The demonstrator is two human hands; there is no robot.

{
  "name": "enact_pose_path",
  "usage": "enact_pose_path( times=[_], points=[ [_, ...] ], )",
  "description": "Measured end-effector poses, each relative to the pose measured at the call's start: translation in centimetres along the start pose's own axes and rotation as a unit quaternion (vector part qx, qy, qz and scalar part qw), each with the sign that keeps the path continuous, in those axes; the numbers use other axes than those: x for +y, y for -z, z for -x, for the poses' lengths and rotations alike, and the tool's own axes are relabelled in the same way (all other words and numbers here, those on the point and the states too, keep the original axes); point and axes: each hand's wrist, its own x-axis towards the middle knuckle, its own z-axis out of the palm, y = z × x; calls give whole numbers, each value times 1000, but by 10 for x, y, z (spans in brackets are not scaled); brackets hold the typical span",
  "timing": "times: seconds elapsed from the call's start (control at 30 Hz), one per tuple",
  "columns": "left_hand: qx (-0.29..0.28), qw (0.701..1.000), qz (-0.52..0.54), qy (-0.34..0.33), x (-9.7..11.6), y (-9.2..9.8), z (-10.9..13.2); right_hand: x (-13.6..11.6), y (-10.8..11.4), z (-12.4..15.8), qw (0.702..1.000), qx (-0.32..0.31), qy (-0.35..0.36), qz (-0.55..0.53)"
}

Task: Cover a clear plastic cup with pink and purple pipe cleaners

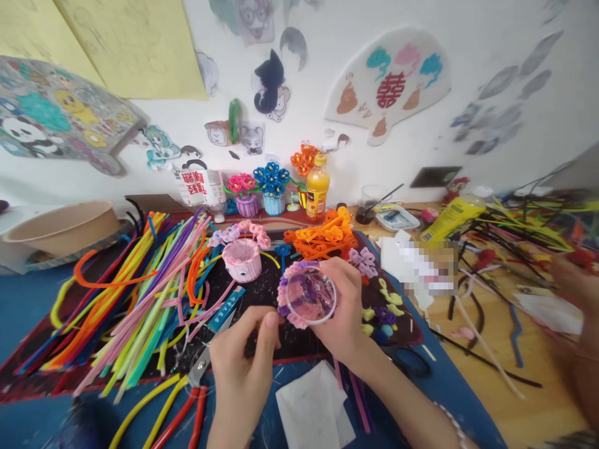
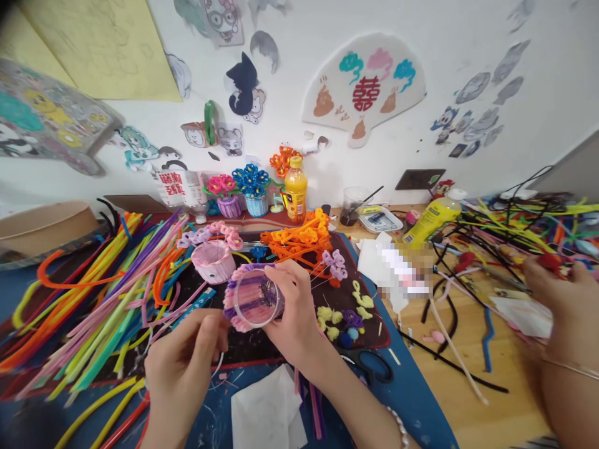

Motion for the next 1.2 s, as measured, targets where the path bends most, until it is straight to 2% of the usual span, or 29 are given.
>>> enact_pose_path(
  times=[0.1, 0.23, 0.37, 0.63, 0.97, 1.07, 1.2],
  points=[
    [-11, 999, 29, 19, 1, 0, -3, 0, 1, 0, 1000, 8, 17, 14],
    [-55, 998, 36, 6, -4, 4, -5, 0, 2, 0, 999, 15, 31, 26],
    [-54, 997, 55, 3, -8, 6, -5, 1, 2, 1, 998, 11, 33, 48],
    [-50, 979, 155, 120, -6, 2, -4, -1, 0, 3, 996, 1, 50, 73],
    [-63, 955, 226, 180, -7, 0, -6, 2, -3, 6, 989, 5, 114, 98],
    [-53, 948, 244, 197, -5, 0, -6, 2, -3, 6, 989, 5, 105, 106],
    [-81, 931, 283, 215, -1, 0, -8, 1, -3, 4, 992, 24, 71, 106]
  ],
)
